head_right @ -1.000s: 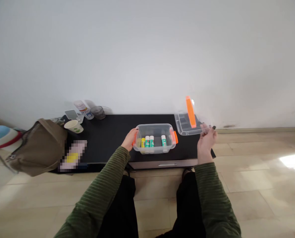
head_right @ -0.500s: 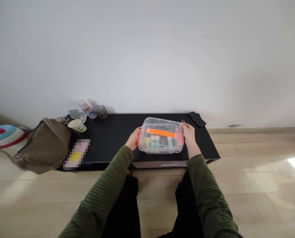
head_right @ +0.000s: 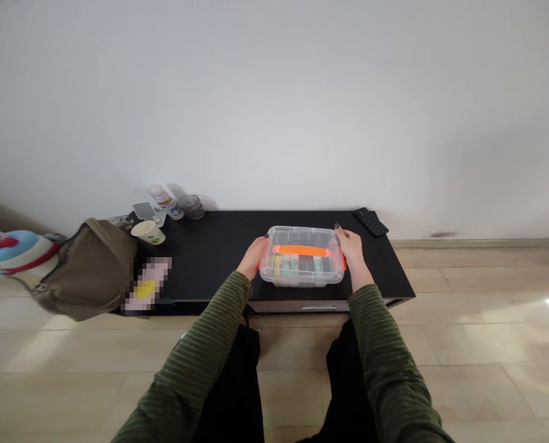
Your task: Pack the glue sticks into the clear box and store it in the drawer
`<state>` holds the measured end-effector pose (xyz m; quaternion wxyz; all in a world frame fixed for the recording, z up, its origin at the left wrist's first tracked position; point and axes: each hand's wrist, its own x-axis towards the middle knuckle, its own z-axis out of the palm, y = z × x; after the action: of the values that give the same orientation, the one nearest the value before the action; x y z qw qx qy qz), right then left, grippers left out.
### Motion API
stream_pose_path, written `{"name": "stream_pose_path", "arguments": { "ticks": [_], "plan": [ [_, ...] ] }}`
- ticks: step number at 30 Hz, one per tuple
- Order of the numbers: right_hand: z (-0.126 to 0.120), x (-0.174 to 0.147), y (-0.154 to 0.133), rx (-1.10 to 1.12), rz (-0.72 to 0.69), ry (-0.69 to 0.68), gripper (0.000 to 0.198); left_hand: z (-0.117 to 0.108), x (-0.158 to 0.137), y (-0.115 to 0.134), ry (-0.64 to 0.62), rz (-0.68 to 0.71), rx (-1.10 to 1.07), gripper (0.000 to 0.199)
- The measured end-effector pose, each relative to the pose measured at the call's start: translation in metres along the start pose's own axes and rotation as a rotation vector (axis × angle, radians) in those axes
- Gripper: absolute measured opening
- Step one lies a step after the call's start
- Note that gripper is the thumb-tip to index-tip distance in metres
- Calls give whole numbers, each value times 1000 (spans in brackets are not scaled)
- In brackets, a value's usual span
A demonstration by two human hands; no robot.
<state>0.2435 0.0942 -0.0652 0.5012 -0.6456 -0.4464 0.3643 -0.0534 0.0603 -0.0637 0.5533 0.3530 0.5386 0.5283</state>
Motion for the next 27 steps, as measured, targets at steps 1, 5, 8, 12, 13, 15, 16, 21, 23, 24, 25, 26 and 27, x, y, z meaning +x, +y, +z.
{"name": "stream_pose_path", "arguments": {
  "ticks": [1,5,8,12,13,15,16,21,23,24,25,26,27],
  "plan": [
    [0,1,1,-26,-9,1,60,-1,-1,1,-4,3,-1,32],
    [0,3,3,-155,-38,15,62,-5,-4,4,-68,-22,-24,40],
    [1,3,2,-207,-40,5,60,-7,-5,4,-63,2,10,41],
    [2,1,-1,-248,-44,9,58,-7,-3,4,-17,56,129,33],
    [2,1,-2,-258,-45,10,58,-7,-2,3,-7,62,160,30],
    [2,-1,-2,-269,-44,8,58,-6,0,2,6,67,209,27],
    [2,-1,-1,-269,-39,6,58,-6,1,1,13,69,229,25],
    [5,-3,4,-178,44,-6,57,-3,3,0,63,74,304,22],
    [4,-3,5,-110,98,-23,53,-2,3,1,100,65,307,21],
    [4,-4,6,-71,128,-42,50,-2,3,2,129,54,300,22],
    [2,-6,6,-34,156,-72,47,-2,2,2,161,39,287,25],
    [0,-8,7,-5,179,-111,43,-3,1,2,181,19,263,28],
    [-3,-11,7,6,192,-153,39,-4,-1,2,180,-2,230,31]
  ]
}}
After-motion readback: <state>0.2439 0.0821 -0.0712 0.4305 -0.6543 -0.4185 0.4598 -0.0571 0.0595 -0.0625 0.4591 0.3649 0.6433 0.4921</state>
